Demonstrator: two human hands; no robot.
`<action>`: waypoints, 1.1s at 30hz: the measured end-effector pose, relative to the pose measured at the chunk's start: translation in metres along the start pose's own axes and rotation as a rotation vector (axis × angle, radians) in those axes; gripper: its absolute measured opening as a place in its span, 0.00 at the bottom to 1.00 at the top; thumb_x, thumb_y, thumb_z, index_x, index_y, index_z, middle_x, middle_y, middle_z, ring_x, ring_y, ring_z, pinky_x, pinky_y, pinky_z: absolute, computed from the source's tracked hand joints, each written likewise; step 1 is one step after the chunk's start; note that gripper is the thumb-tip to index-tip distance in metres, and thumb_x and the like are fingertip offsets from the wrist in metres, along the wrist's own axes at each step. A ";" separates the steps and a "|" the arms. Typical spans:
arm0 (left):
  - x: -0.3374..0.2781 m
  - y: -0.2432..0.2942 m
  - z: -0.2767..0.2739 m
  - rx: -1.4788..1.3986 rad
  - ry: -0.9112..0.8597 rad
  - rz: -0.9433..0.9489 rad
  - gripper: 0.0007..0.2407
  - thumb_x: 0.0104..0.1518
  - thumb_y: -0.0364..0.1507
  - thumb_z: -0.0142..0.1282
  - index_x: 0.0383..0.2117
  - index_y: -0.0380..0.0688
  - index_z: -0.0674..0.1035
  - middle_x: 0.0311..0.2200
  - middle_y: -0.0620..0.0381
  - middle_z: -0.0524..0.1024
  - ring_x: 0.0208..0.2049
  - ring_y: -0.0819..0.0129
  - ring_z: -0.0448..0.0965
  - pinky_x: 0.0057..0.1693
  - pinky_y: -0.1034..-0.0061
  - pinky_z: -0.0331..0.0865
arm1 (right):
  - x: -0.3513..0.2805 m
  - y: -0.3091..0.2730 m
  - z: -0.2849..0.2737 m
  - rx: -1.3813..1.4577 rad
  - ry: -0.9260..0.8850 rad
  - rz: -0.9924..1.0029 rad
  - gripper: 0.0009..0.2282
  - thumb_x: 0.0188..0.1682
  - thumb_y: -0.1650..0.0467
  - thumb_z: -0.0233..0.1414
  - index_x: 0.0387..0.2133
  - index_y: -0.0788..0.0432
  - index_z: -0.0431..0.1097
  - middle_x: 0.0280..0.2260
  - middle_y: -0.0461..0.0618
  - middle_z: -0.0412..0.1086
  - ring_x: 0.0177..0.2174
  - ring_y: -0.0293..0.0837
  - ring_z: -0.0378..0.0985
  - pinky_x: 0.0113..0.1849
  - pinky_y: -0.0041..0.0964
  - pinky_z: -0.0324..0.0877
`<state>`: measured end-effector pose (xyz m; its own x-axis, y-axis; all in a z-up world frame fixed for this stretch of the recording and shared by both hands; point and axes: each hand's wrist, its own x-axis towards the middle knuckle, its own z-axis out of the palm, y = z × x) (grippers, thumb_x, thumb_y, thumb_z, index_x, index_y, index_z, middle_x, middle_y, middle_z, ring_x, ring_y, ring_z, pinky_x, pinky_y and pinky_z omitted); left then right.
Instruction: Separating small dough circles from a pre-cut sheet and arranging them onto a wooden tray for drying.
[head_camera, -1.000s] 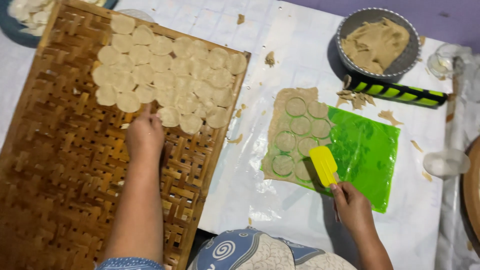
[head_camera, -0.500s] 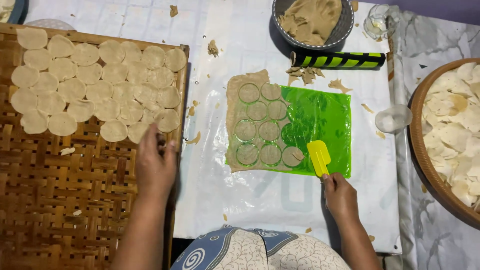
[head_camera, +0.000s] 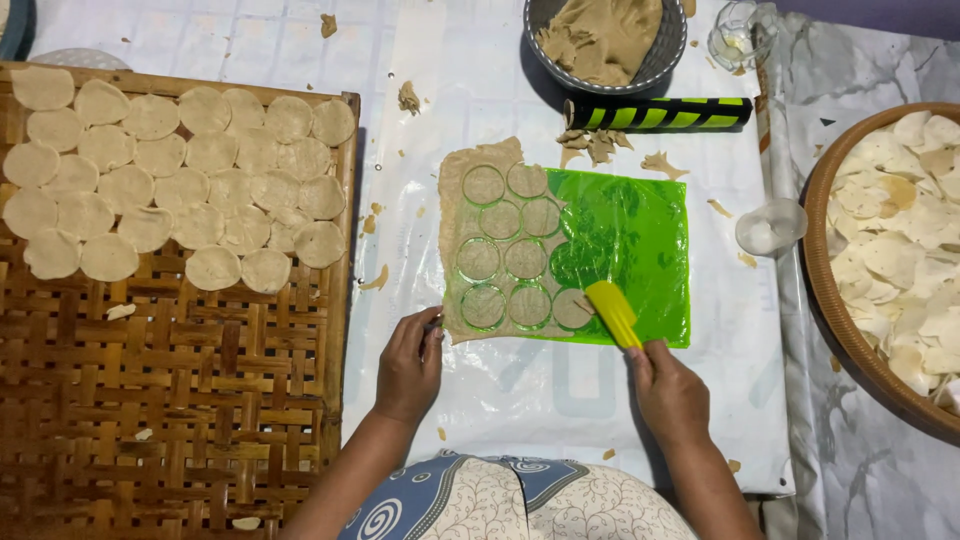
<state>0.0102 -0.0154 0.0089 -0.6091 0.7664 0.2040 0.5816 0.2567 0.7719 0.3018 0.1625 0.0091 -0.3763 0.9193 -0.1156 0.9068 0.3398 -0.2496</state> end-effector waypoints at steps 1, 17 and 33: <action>0.000 0.000 0.000 -0.001 -0.002 -0.001 0.12 0.61 0.22 0.50 0.51 0.39 0.75 0.42 0.50 0.79 0.37 0.65 0.81 0.44 0.73 0.77 | -0.003 0.000 0.003 -0.001 -0.001 0.001 0.09 0.58 0.60 0.48 0.35 0.51 0.70 0.15 0.45 0.71 0.12 0.42 0.70 0.18 0.40 0.65; 0.002 -0.009 0.004 -0.103 0.076 0.052 0.10 0.64 0.22 0.49 0.48 0.39 0.78 0.37 0.51 0.77 0.37 0.56 0.83 0.39 0.69 0.80 | 0.000 0.007 0.018 -0.033 0.130 -0.009 0.10 0.60 0.58 0.46 0.35 0.47 0.69 0.27 0.51 0.77 0.32 0.56 0.83 0.37 0.54 0.78; 0.000 -0.009 0.004 -0.075 0.073 0.067 0.10 0.64 0.23 0.49 0.48 0.39 0.79 0.38 0.51 0.78 0.37 0.56 0.84 0.39 0.69 0.80 | 0.059 -0.047 0.021 0.282 -0.064 0.018 0.10 0.51 0.60 0.56 0.38 0.52 0.70 0.30 0.61 0.76 0.38 0.67 0.80 0.40 0.62 0.73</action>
<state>0.0070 -0.0150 -0.0005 -0.6093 0.7347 0.2983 0.5825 0.1595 0.7970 0.2332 0.1969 -0.0066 -0.3801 0.9071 -0.1809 0.8281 0.2466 -0.5034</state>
